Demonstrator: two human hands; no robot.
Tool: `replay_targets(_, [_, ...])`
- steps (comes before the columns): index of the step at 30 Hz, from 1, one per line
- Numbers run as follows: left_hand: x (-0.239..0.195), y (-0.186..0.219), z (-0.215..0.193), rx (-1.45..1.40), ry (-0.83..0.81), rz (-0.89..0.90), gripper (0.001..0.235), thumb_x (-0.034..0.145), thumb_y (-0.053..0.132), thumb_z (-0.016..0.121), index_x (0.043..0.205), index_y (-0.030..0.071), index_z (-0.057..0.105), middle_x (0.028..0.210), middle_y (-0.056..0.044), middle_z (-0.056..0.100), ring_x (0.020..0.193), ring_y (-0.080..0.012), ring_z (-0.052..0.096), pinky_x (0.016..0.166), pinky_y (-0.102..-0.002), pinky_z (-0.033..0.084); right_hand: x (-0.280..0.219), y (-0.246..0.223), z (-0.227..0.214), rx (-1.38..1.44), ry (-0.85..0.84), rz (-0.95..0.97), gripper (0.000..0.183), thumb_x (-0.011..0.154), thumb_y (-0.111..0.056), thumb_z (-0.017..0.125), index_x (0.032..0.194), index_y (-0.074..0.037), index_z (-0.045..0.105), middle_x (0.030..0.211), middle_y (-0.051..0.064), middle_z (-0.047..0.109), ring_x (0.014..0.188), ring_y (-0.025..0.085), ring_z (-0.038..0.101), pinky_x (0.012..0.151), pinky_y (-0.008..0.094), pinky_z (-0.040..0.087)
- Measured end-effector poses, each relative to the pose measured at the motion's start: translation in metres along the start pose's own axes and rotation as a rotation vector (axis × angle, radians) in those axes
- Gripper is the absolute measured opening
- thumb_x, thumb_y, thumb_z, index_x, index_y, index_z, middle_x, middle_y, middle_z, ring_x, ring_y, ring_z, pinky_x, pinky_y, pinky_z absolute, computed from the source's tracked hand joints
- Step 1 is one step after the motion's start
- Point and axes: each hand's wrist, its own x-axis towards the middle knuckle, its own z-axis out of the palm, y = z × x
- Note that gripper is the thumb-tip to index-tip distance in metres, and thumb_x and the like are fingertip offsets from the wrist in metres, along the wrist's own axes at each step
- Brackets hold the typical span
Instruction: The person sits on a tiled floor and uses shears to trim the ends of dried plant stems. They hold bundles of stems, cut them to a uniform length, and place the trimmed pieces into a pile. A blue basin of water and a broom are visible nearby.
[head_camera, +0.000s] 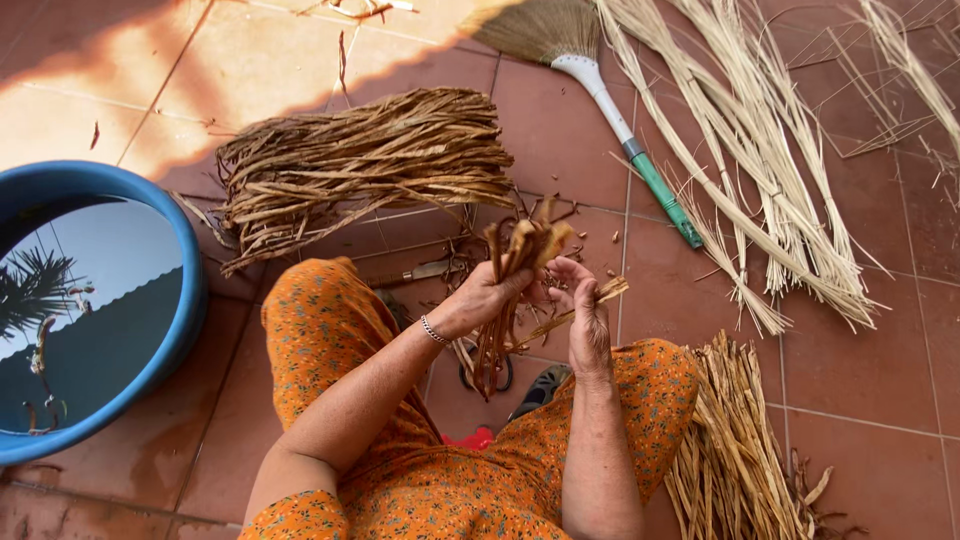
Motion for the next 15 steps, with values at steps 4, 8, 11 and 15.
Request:
replay_targets(4, [-0.005, -0.003, 0.013, 0.092, -0.054, -0.028, 0.03, 0.107, 0.024, 0.052, 0.132, 0.007, 0.055, 0.091, -0.004, 0.067, 0.082, -0.0136, 0.068, 0.074, -0.032, 0.06, 0.0, 0.004, 0.008, 0.051, -0.072, 0.028, 0.055, 0.123, -0.052, 0.034, 0.12, -0.001, 0.053, 0.1, 0.009, 0.056, 0.091, 0.018, 0.059, 0.078, 0.035, 0.059])
replay_targets(8, [-0.02, -0.02, 0.025, 0.003, -0.06, -0.109, 0.032, 0.106, 0.023, 0.049, 0.137, 0.013, 0.048, 0.084, -0.002, 0.062, 0.07, -0.0106, 0.063, 0.062, -0.029, 0.057, -0.011, -0.002, 0.02, 0.089, 0.027, 0.277, 0.057, 0.113, -0.047, 0.04, 0.131, -0.003, 0.071, 0.083, 0.007, 0.069, 0.058, 0.014, 0.055, 0.048, 0.031, 0.048])
replay_targets(11, [-0.011, -0.031, 0.022, -0.014, 0.013, -0.057, 0.024, 0.111, 0.022, 0.051, 0.13, 0.009, 0.056, 0.091, -0.004, 0.065, 0.076, -0.0115, 0.064, 0.067, -0.03, 0.057, -0.001, -0.007, 0.028, 0.227, 0.12, 0.309, 0.048, 0.108, -0.043, 0.045, 0.126, -0.004, 0.065, 0.098, 0.008, 0.072, 0.074, 0.019, 0.066, 0.054, 0.037, 0.054])
replay_targets(15, [-0.009, -0.052, 0.018, 0.019, 0.126, 0.087, 0.032, 0.11, 0.023, 0.052, 0.139, 0.008, 0.056, 0.116, -0.006, 0.067, 0.105, -0.0138, 0.065, 0.09, -0.032, 0.056, 0.003, 0.002, 0.038, 0.187, 0.035, 0.155, 0.048, 0.111, -0.044, 0.044, 0.13, -0.003, 0.063, 0.12, 0.011, 0.071, 0.116, 0.019, 0.066, 0.105, 0.039, 0.054])
